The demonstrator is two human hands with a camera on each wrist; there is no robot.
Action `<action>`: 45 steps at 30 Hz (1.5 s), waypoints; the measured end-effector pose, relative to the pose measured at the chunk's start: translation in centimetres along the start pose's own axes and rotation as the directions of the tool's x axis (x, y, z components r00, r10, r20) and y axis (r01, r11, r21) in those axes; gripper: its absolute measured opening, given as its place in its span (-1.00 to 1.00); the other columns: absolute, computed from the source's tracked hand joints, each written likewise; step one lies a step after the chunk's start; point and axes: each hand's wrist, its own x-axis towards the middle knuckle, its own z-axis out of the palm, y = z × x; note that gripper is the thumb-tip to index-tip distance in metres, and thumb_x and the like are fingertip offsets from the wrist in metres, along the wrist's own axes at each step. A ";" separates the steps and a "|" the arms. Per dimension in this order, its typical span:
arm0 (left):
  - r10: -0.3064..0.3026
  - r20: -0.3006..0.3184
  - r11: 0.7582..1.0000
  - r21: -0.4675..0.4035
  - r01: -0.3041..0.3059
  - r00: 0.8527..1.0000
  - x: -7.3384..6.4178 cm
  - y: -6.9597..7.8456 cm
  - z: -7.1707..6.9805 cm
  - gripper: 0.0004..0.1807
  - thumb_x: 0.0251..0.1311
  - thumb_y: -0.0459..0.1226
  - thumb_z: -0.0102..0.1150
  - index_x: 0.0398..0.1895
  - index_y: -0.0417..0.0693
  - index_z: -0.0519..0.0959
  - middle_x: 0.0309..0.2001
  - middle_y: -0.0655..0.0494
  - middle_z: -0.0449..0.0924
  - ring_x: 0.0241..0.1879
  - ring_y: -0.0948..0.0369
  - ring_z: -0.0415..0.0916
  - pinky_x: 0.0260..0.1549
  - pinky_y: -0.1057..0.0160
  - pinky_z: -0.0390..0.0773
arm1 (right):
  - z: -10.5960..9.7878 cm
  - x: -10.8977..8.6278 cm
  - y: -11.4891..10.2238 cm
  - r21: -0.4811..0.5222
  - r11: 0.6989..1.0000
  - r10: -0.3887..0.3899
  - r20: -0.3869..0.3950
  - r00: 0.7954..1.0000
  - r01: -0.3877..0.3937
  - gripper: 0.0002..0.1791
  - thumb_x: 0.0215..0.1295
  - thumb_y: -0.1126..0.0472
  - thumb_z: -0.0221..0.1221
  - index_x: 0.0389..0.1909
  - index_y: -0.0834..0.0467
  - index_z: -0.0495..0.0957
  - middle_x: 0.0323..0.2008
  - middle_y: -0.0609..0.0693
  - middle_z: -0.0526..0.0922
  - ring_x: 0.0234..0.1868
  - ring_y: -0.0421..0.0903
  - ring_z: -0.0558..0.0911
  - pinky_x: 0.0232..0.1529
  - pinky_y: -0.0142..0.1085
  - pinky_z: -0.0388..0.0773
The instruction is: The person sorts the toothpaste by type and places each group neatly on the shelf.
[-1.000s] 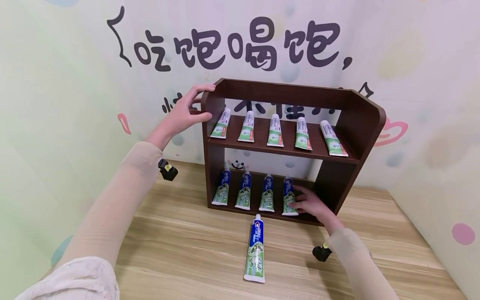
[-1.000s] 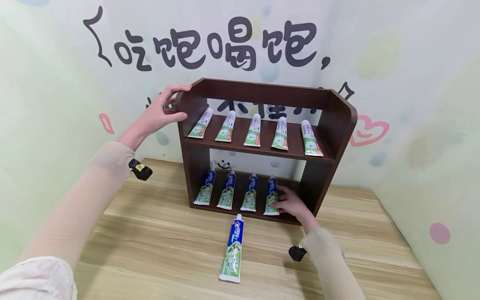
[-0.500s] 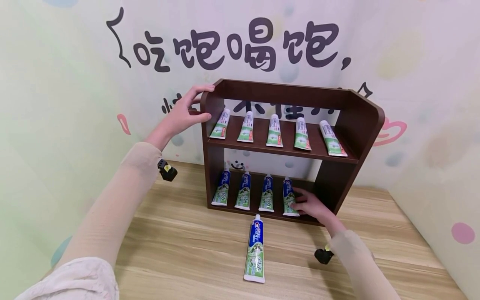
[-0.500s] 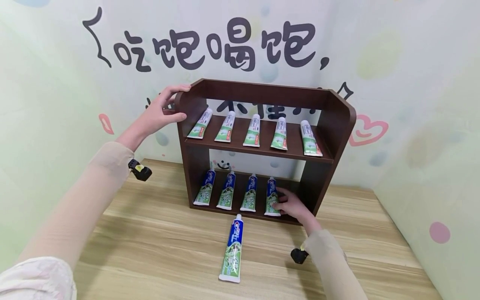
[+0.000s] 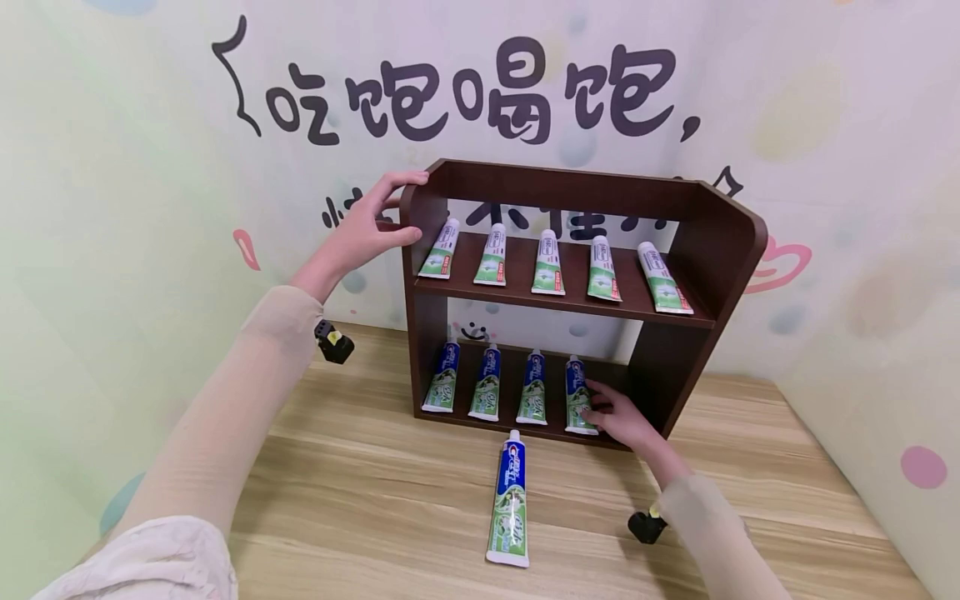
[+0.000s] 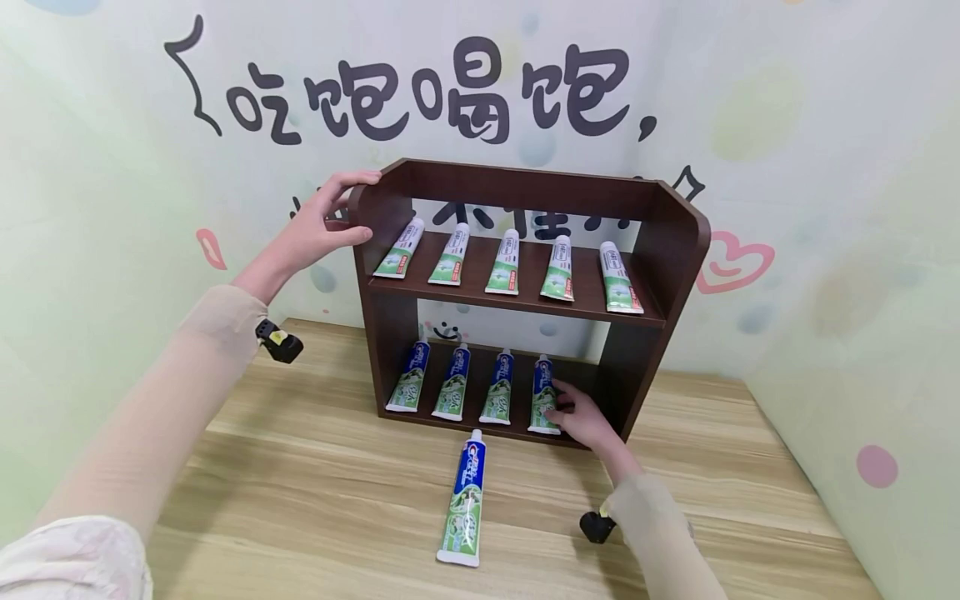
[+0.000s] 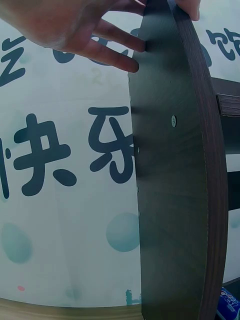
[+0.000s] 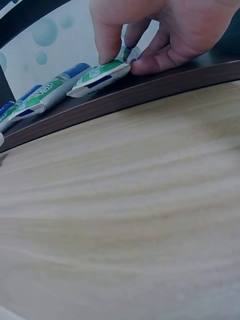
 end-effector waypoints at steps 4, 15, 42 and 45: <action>0.001 0.001 1.000 -0.002 -0.001 1.000 0.0 0.0 0.0 -0.34 0.22 -0.42 0.19 0.40 -0.08 0.25 0.51 0.08 0.17 0.39 -0.11 0.29 0.25 -0.11 0.48 | 0.1 -0.1 0.1 -0.021 1.000 0.001 -0.012 1.000 -0.001 -0.26 0.36 0.21 0.18 0.49 0.25 0.13 0.20 0.39 0.41 0.09 0.19 0.55 -0.14 -0.22 0.61; 0.001 0.000 1.000 -0.005 -0.001 1.000 -0.1 0.0 0.0 -0.34 0.22 -0.42 0.19 0.39 -0.09 0.25 0.51 0.08 0.17 0.38 -0.11 0.29 0.23 -0.09 0.49 | 0.7 -0.6 0.6 -0.066 0.998 -0.020 -0.057 0.998 0.016 -0.29 0.40 0.16 0.16 0.49 0.23 0.15 0.26 0.38 0.40 0.15 0.21 0.54 0.01 -0.12 0.59; 0.003 0.012 1.000 0.008 -0.003 1.000 -0.1 0.3 -0.1 -0.35 0.24 -0.38 0.19 0.40 -0.10 0.25 0.51 0.06 0.17 0.40 -0.12 0.27 0.26 -0.13 0.47 | 0.4 -1.4 0.9 0.012 0.999 -0.052 0.022 0.998 0.052 -0.03 0.17 0.19 0.34 0.55 0.16 0.03 0.45 0.31 0.09 0.28 0.26 0.36 0.02 -0.19 0.54; 0.004 0.011 1.000 0.007 -0.004 1.000 -0.1 0.3 -0.1 -0.35 0.23 -0.40 0.19 0.40 -0.10 0.25 0.51 0.06 0.17 0.40 -0.13 0.26 0.26 -0.14 0.46 | 0.4 -1.4 0.9 -0.008 0.999 -0.054 0.024 0.998 0.054 -0.03 0.18 0.17 0.34 0.55 0.15 0.03 0.45 0.31 0.09 0.28 0.25 0.37 0.04 -0.16 0.55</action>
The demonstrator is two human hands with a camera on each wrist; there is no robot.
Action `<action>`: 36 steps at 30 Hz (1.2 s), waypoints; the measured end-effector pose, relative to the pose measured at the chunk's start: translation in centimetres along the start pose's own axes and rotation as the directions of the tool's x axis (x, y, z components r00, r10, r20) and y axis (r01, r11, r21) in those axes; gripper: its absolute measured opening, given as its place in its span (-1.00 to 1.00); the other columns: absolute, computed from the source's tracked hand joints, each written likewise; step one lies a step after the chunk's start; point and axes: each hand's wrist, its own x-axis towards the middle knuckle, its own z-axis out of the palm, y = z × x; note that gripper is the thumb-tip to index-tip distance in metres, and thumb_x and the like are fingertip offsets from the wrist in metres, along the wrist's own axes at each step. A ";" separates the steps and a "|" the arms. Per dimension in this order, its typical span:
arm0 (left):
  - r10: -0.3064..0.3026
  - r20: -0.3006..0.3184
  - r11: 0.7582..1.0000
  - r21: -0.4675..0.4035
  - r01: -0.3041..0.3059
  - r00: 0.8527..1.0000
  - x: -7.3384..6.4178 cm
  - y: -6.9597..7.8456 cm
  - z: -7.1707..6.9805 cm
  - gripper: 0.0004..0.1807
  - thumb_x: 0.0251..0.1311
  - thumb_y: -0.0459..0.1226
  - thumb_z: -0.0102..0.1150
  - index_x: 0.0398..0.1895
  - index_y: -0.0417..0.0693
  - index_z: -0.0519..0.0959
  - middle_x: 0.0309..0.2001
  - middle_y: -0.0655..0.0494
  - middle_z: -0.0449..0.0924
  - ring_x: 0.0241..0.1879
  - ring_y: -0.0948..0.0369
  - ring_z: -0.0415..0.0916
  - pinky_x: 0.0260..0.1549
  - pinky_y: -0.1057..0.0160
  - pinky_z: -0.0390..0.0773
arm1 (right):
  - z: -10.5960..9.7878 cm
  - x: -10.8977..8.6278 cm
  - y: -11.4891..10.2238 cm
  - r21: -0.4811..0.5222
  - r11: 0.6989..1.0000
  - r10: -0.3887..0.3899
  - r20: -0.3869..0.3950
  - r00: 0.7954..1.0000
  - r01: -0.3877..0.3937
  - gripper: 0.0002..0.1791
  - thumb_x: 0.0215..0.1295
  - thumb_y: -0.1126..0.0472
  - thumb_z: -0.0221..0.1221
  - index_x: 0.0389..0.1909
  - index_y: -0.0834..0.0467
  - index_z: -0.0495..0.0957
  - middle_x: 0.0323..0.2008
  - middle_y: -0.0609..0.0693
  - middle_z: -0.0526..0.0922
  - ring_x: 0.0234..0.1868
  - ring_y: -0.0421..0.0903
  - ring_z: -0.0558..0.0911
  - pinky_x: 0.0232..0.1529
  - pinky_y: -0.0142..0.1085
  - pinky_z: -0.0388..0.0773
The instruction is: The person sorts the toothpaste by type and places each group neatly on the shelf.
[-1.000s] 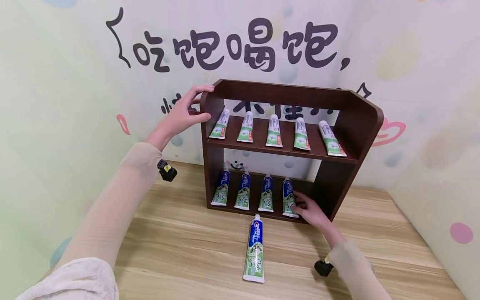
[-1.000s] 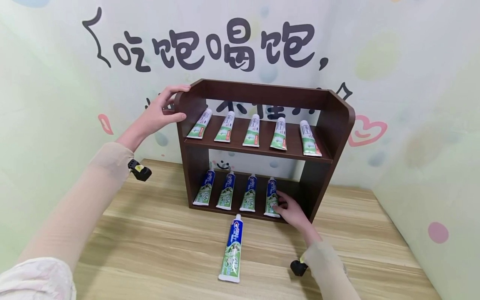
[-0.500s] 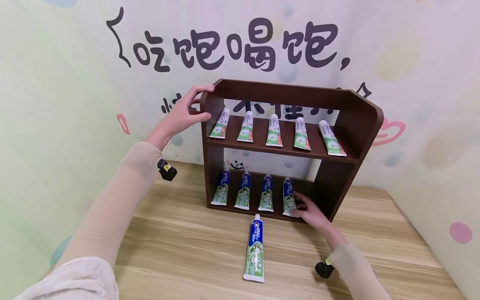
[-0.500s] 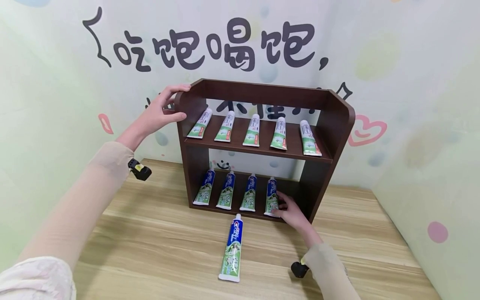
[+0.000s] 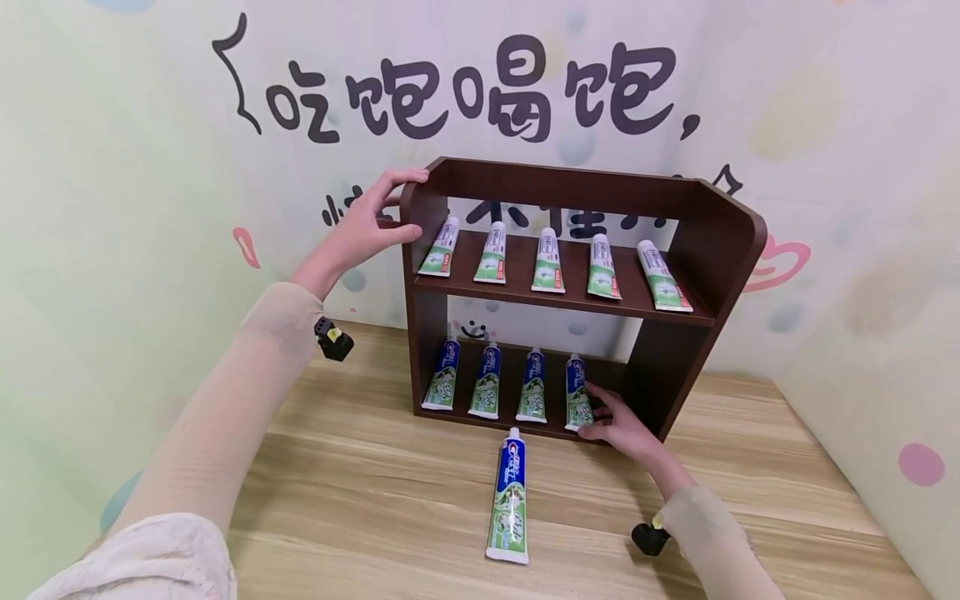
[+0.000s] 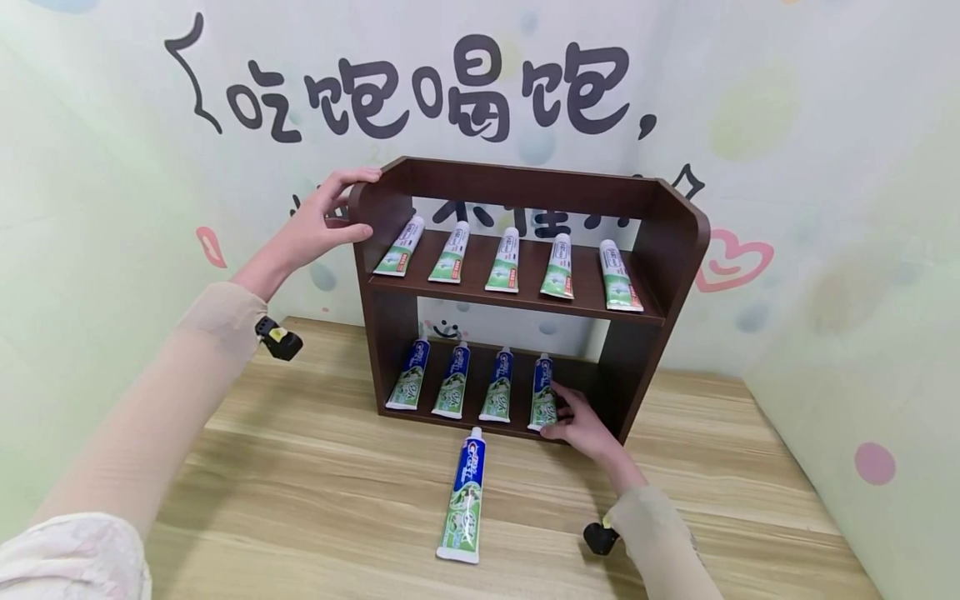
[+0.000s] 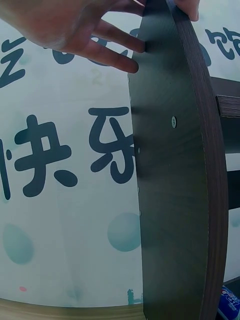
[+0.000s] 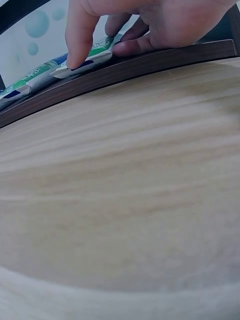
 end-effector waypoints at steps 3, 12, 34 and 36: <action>-0.001 -0.004 1.000 0.000 0.001 1.000 0.0 -0.1 -0.1 -0.35 0.22 -0.41 0.19 0.39 -0.09 0.25 0.51 0.07 0.17 0.40 -0.13 0.26 0.25 -0.13 0.46 | 0.0 0.0 -0.1 -0.013 1.000 -0.004 -0.002 1.000 0.004 -0.03 0.19 0.17 0.34 0.55 0.15 0.04 0.44 0.32 0.09 0.27 0.25 0.38 0.04 -0.15 0.55; 0.004 -0.002 1.000 0.002 -0.004 1.000 0.1 -0.1 -0.1 -0.34 0.22 -0.39 0.20 0.39 -0.11 0.24 0.51 0.05 0.17 0.40 -0.14 0.26 0.26 -0.15 0.45 | -0.2 0.0 -0.1 -0.021 0.999 -0.026 -0.006 1.000 0.026 -0.05 0.20 0.17 0.34 0.54 0.15 0.05 0.43 0.31 0.15 0.23 0.22 0.42 0.02 -0.20 0.53; 0.000 0.009 1.000 -0.006 0.000 1.000 0.1 0.0 -0.1 -0.35 0.23 -0.41 0.19 0.39 -0.10 0.24 0.51 0.06 0.16 0.41 -0.12 0.26 0.27 -0.15 0.45 | -0.1 -0.1 -0.2 0.003 1.000 -0.016 -0.011 1.000 0.016 -0.04 0.18 0.18 0.36 0.54 0.17 0.07 0.42 0.33 0.16 0.21 0.22 0.44 -0.05 -0.25 0.54; -0.004 0.007 1.000 -0.003 0.004 1.000 0.0 0.0 -0.1 -0.35 0.23 -0.42 0.19 0.39 -0.10 0.24 0.51 0.07 0.17 0.41 -0.12 0.26 0.27 -0.15 0.45 | -0.1 0.0 -0.3 0.016 1.000 -0.003 -0.012 1.000 0.004 -0.03 0.17 0.19 0.36 0.54 0.17 0.07 0.42 0.32 0.17 0.23 0.22 0.43 -0.04 -0.26 0.55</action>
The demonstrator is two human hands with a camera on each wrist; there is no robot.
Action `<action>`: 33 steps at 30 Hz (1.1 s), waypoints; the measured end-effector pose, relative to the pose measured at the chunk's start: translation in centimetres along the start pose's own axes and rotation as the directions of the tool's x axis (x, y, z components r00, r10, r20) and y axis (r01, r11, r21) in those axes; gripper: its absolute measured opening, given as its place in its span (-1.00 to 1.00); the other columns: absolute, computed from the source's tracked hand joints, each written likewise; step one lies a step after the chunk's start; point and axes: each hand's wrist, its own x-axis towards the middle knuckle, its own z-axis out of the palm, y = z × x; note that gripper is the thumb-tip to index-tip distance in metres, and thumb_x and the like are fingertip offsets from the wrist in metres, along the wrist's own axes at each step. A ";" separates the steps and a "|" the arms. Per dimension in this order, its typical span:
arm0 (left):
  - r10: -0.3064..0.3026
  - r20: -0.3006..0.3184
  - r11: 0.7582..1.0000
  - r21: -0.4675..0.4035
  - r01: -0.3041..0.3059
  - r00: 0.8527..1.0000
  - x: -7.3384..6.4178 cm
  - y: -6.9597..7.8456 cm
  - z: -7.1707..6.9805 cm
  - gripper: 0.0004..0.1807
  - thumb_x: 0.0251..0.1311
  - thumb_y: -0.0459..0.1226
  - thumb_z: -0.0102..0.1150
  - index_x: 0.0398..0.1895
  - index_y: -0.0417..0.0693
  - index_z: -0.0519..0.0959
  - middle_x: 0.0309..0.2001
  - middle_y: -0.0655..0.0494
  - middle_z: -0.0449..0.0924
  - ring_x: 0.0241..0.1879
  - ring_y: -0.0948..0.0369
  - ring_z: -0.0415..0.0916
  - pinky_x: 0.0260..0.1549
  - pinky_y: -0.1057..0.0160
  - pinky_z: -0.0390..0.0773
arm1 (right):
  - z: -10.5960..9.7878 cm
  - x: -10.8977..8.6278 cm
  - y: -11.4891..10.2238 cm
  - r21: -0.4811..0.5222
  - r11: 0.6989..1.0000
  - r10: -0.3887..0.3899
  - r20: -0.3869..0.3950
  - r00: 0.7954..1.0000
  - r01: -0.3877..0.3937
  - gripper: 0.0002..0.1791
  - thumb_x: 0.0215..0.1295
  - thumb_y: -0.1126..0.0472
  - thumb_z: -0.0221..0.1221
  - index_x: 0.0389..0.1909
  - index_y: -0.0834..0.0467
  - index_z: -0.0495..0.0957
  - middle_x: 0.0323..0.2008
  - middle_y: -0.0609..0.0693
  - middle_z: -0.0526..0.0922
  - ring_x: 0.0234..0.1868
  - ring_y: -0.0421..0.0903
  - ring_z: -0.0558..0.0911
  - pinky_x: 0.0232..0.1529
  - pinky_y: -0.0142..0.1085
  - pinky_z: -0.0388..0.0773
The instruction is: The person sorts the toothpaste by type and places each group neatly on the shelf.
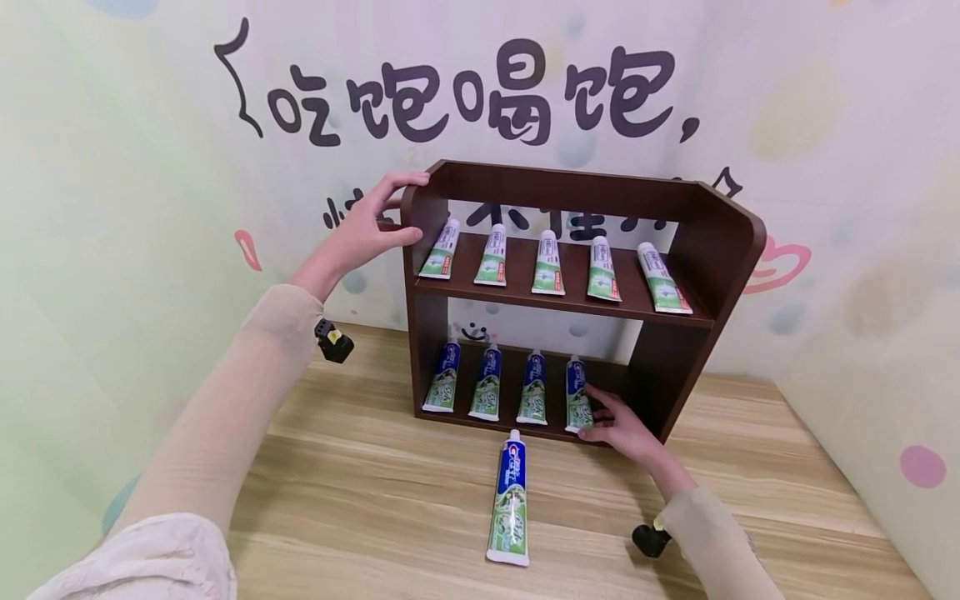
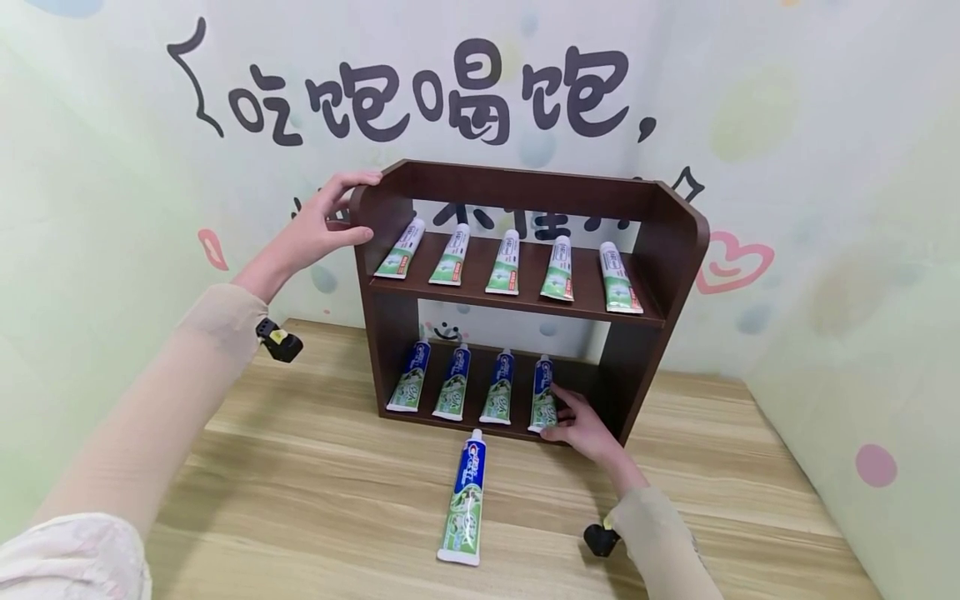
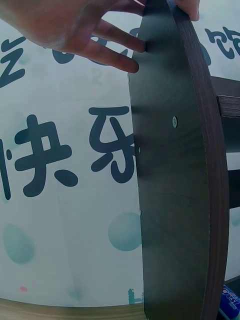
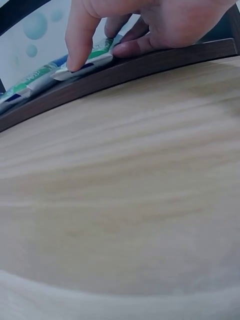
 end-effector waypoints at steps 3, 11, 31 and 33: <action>0.000 -0.005 1.000 0.003 0.000 1.000 -0.1 0.0 0.0 -0.35 0.23 -0.42 0.19 0.39 -0.10 0.25 0.51 0.07 0.17 0.41 -0.12 0.26 0.27 -0.15 0.45 | 0.2 0.2 -0.2 0.026 0.999 0.022 -0.009 1.000 -0.022 -0.04 0.15 0.21 0.36 0.53 0.19 0.08 0.43 0.32 0.19 0.27 0.25 0.41 -0.03 -0.27 0.54; 0.010 0.000 1.000 0.008 -0.010 1.000 -0.2 -0.1 0.0 -0.35 0.23 -0.41 0.20 0.39 -0.10 0.25 0.51 0.07 0.17 0.41 -0.12 0.25 0.27 -0.14 0.45 | 0.6 0.5 -1.6 -0.019 0.998 0.060 -0.116 0.991 -0.063 -0.13 0.18 0.18 0.29 0.49 0.24 0.14 0.39 0.31 0.29 0.24 0.25 0.42 0.05 -0.07 0.54; 0.004 -0.007 1.000 -0.009 -0.005 1.000 -0.1 -0.1 0.1 -0.35 0.23 -0.42 0.18 0.39 -0.10 0.25 0.51 0.06 0.17 0.41 -0.13 0.25 0.28 -0.17 0.43 | 1.8 -0.8 -5.0 -0.094 0.993 -0.086 -0.248 0.965 0.065 -0.23 0.21 0.24 0.29 0.45 0.16 0.25 0.34 0.22 0.35 0.13 0.14 0.39 -0.03 -0.20 0.42; 0.005 -0.007 1.000 -0.016 -0.005 1.000 0.0 -0.1 0.1 -0.35 0.23 -0.43 0.18 0.39 -0.11 0.24 0.51 0.05 0.17 0.41 -0.13 0.25 0.28 -0.17 0.42 | 2.0 -1.0 -5.2 -0.092 0.993 -0.099 -0.250 0.963 0.079 -0.21 0.21 0.24 0.29 0.46 0.15 0.23 0.35 0.20 0.34 0.13 0.14 0.38 -0.04 -0.21 0.43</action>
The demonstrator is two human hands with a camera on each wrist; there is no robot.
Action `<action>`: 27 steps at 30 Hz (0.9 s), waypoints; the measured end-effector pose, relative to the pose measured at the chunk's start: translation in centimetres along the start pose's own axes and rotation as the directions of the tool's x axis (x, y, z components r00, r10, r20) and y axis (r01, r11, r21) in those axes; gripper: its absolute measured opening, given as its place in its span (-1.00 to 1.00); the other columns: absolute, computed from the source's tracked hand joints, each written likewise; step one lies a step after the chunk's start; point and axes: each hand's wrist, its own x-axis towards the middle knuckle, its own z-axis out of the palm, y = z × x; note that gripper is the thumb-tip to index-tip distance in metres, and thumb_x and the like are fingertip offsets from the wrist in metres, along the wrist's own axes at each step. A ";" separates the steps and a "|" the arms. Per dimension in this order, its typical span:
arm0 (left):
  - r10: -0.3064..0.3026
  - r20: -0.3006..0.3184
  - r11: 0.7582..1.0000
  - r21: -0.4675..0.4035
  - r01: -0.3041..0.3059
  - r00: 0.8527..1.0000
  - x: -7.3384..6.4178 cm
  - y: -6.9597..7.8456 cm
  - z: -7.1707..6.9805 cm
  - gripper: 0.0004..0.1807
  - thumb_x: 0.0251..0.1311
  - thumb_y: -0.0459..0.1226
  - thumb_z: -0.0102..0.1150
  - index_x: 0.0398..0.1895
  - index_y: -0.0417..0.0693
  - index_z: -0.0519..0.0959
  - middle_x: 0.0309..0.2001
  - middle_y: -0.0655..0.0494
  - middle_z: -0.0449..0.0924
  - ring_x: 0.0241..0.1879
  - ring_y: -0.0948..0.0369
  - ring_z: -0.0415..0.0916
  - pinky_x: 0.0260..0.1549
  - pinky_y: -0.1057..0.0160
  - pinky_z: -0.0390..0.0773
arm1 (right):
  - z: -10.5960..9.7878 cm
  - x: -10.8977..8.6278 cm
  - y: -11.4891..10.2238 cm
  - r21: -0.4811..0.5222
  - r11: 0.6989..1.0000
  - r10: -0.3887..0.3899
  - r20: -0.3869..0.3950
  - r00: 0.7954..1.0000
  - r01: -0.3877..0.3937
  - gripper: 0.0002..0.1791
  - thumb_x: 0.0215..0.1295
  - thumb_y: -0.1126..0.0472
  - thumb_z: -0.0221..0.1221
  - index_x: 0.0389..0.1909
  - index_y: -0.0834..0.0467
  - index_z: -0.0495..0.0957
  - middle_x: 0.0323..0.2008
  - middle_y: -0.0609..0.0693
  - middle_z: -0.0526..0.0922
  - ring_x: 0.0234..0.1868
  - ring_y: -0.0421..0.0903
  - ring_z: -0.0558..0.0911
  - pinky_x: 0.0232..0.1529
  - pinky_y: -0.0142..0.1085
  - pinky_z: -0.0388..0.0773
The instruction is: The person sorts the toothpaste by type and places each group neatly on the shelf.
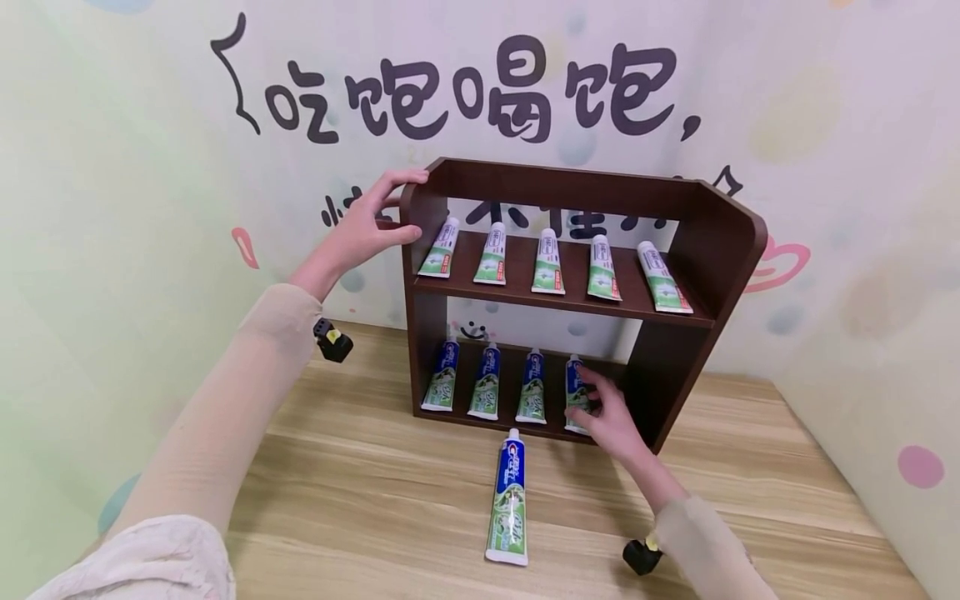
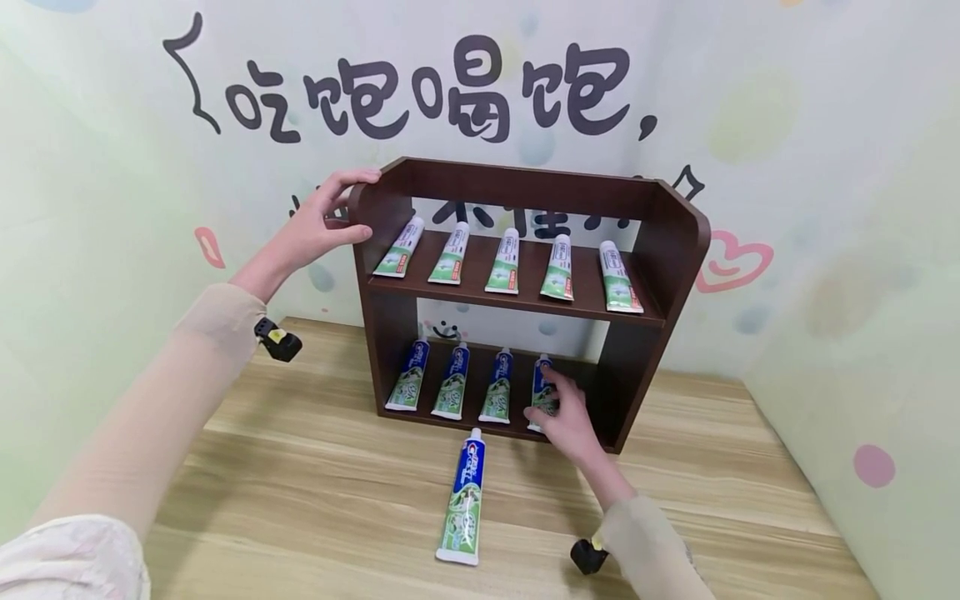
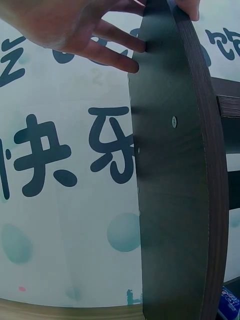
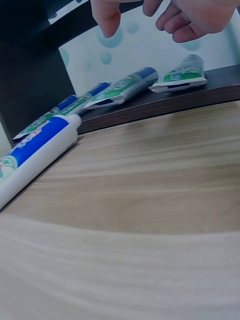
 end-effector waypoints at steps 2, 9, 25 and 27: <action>0.001 -0.001 1.000 -0.004 -0.001 1.000 0.0 0.0 0.0 -0.35 0.23 -0.43 0.18 0.39 -0.11 0.25 0.51 0.05 0.17 0.40 -0.14 0.25 0.28 -0.17 0.43 | 0.1 -0.2 -0.3 0.009 1.000 -0.008 -0.002 1.000 0.008 -0.20 0.21 0.24 0.30 0.47 0.14 0.21 0.36 0.19 0.34 0.12 0.15 0.38 -0.05 -0.23 0.42; 0.008 -0.010 1.000 0.011 -0.008 1.000 0.0 0.1 -0.1 -0.36 0.22 -0.43 0.18 0.38 -0.11 0.26 0.50 0.05 0.18 0.40 -0.14 0.27 0.25 -0.14 0.46 | 0.7 -1.0 -1.6 0.016 1.000 -0.024 -0.006 1.000 0.025 -0.22 0.20 0.20 0.29 0.45 0.11 0.24 0.33 0.20 0.35 0.15 0.15 0.36 0.01 -0.10 0.44; 0.002 -0.005 1.000 0.011 -0.002 1.000 0.1 0.1 0.0 -0.35 0.22 -0.43 0.18 0.39 -0.10 0.25 0.51 0.05 0.17 0.40 -0.14 0.26 0.27 -0.15 0.44 | 2.3 -2.9 -3.7 0.042 0.996 -0.085 0.006 0.996 0.085 -0.20 0.19 0.22 0.33 0.45 0.06 0.24 0.35 0.12 0.38 0.16 0.08 0.39 0.03 -0.16 0.44; 0.003 -0.005 1.000 0.011 -0.002 1.000 0.1 0.1 0.0 -0.35 0.22 -0.44 0.18 0.39 -0.10 0.25 0.51 0.04 0.17 0.40 -0.15 0.26 0.27 -0.16 0.44 | 2.5 -3.2 -3.9 0.044 0.995 -0.089 0.014 0.996 0.089 -0.18 0.19 0.22 0.34 0.46 0.05 0.22 0.35 0.12 0.38 0.18 0.08 0.39 0.03 -0.15 0.45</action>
